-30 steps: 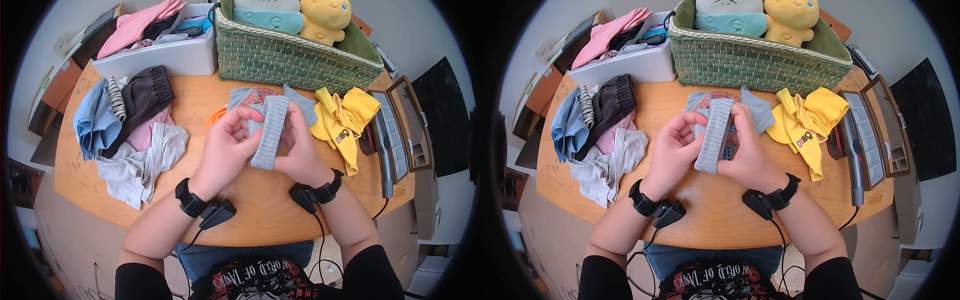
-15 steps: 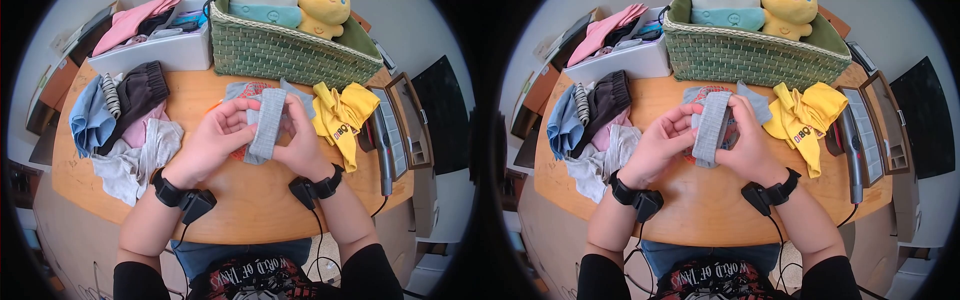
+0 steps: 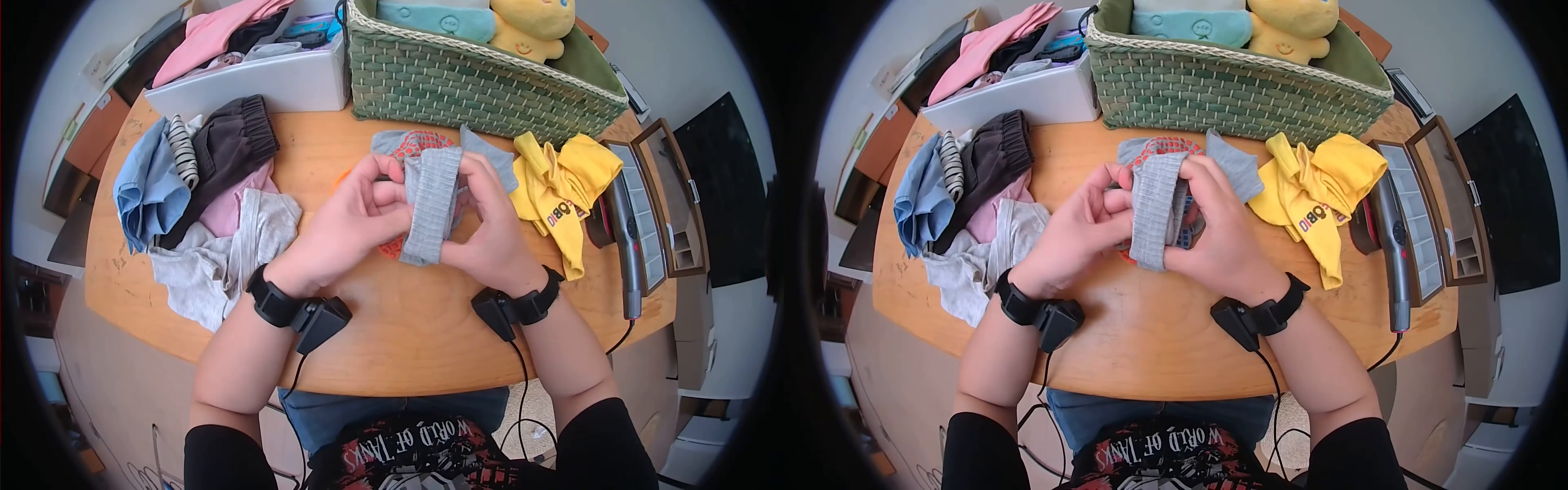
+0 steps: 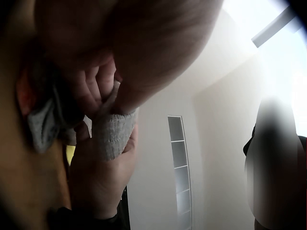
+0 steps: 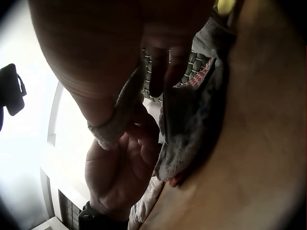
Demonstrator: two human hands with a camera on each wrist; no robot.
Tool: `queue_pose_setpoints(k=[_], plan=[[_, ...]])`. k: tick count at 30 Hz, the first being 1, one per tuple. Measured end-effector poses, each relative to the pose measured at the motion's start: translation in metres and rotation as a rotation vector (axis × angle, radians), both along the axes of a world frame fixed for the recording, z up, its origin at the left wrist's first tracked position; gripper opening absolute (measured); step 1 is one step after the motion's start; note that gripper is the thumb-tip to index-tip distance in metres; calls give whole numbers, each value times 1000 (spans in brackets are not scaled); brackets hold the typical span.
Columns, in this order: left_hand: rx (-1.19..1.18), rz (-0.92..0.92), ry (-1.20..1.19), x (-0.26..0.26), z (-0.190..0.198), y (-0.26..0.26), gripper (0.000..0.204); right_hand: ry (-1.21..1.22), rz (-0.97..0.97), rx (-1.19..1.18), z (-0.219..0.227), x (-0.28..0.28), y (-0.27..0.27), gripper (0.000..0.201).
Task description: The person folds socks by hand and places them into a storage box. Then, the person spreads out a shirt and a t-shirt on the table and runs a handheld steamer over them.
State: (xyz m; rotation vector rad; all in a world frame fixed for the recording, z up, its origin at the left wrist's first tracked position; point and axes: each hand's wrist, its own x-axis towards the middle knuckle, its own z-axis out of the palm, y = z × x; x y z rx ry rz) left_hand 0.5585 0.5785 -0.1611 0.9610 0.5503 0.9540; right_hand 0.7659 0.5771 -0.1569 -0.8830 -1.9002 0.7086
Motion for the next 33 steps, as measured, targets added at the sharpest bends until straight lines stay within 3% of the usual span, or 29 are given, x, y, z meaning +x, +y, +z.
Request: queue_pose_setpoints(k=[4,8,14,20,23,29,33], plan=[[-165,27,-52,1,1,2,21,-45,9,-40,8,1,-5,68],[-157,-25,-18,-3,-2,4,21,-35,20,-14,3,0,-5,67],[-169,71,78,-2,6,2,16,-29,45,-19,1,0,-5,68],[-174,162,60,3,3,0,14,-7,59,-97,-3,-1,-9,86],[-140,193,84,4,0,-1,14,44,60,-42,-9,-4,-9,91],[-61,207,172,4,4,-4,10,-114,66,-3,4,-4,-12,87],[24,93,252,1,4,-3,9,-91,108,-6,2,-6,-10,85]])
